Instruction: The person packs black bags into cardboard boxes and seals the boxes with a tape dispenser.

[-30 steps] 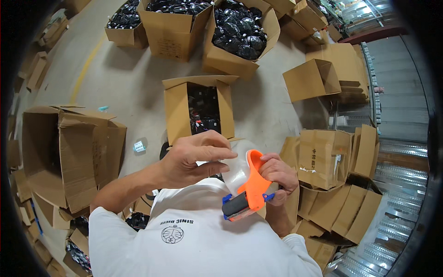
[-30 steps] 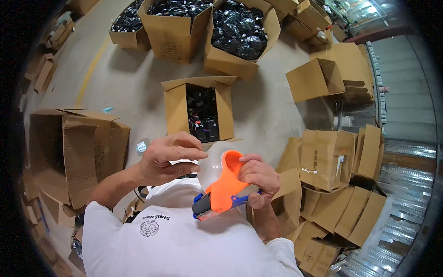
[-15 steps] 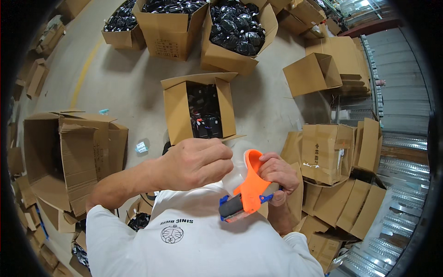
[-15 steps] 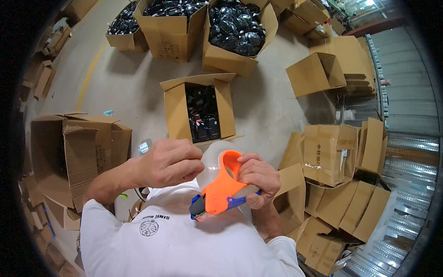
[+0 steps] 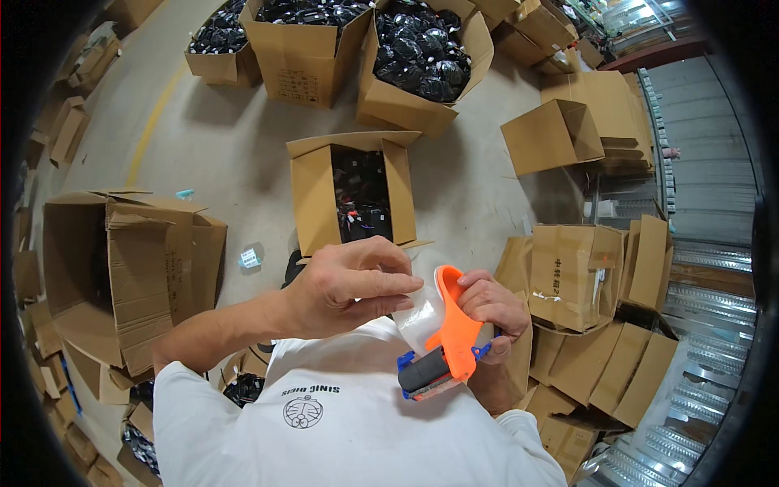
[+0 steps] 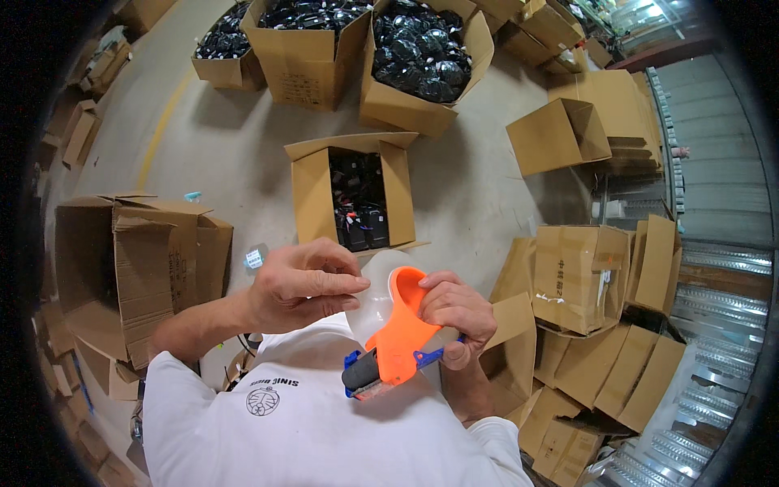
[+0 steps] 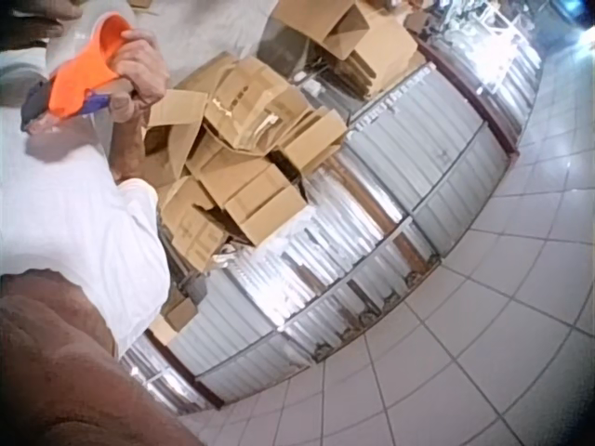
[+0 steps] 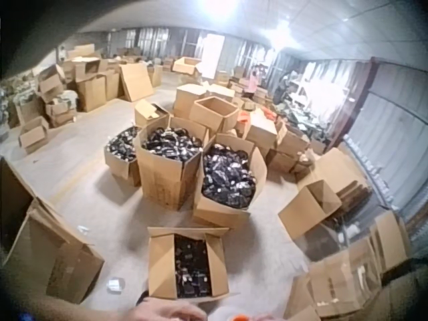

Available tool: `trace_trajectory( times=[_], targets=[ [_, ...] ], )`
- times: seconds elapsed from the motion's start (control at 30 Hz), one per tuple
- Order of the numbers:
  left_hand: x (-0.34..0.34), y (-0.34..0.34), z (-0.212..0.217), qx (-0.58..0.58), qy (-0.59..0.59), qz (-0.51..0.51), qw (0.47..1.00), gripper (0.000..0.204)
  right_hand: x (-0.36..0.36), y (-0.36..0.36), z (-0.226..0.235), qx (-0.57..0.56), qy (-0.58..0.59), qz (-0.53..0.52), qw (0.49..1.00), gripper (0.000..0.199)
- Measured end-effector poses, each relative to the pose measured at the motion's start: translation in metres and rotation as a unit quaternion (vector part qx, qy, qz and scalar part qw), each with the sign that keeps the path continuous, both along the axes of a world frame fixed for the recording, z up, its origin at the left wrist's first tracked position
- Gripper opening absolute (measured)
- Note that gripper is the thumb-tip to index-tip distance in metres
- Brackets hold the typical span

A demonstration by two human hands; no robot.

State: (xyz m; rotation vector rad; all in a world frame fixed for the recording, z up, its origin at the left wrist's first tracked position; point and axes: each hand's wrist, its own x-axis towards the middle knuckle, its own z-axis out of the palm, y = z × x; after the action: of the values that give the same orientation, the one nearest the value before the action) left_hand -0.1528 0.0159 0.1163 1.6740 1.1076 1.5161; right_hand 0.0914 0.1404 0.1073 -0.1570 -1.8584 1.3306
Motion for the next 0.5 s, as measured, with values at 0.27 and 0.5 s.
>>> trace_trajectory(
  times=[0.27,0.5],
  targets=[
    [-0.008,0.005,0.002,0.075,0.060,0.004,0.995,0.029,-0.003,0.000,0.003,0.001,-0.005,-0.009,1.000,0.062],
    [-0.015,0.006,0.006,0.112,0.128,0.008,0.985,0.025,-0.005,-0.002,0.003,-0.003,-0.009,-0.003,1.000,0.061]
  ],
)
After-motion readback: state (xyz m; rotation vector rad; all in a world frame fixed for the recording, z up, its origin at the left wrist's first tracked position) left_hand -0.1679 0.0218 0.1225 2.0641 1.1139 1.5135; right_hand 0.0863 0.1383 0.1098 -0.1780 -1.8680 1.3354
